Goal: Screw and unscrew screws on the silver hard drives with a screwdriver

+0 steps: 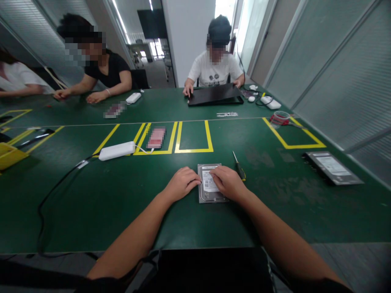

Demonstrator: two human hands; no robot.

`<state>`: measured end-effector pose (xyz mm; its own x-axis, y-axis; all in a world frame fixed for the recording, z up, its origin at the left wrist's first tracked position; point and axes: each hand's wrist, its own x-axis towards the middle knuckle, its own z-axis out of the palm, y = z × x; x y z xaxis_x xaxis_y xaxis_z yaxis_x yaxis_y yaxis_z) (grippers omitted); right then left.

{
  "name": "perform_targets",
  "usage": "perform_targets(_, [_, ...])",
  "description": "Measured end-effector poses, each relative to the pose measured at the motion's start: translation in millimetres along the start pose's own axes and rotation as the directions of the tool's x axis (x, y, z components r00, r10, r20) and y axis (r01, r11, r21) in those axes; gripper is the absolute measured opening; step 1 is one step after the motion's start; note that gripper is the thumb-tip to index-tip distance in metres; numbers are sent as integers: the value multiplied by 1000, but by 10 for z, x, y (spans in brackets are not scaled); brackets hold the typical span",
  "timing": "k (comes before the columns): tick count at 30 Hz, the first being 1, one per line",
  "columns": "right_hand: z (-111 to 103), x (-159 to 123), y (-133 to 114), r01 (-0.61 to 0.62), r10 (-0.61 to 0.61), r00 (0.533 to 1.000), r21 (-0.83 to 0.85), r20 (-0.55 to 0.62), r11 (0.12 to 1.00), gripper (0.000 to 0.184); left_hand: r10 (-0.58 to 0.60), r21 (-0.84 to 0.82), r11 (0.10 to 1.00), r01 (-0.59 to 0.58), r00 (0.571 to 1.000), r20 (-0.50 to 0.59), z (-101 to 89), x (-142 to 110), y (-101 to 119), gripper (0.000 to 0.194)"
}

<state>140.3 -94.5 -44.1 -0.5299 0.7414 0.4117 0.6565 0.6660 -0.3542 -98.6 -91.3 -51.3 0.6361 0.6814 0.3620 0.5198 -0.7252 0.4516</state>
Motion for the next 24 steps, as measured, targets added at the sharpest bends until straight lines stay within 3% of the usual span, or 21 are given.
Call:
perform_targets(7, [-5,4,17,-9,9,1000,-9,17,1000,23,-22,-45,999,23,1000,13,-10,15,-23,15])
perform_targets(19, [7,-2,8,-6,7,1000,-38,25,999,22,-68,32,997,67,996,60,-71,57,28,13])
perform_targets(24, [11,4,7,-1,2,1000,-29,26,1000,22,-162,-88,982,166,985,51,-24,41,-25,11])
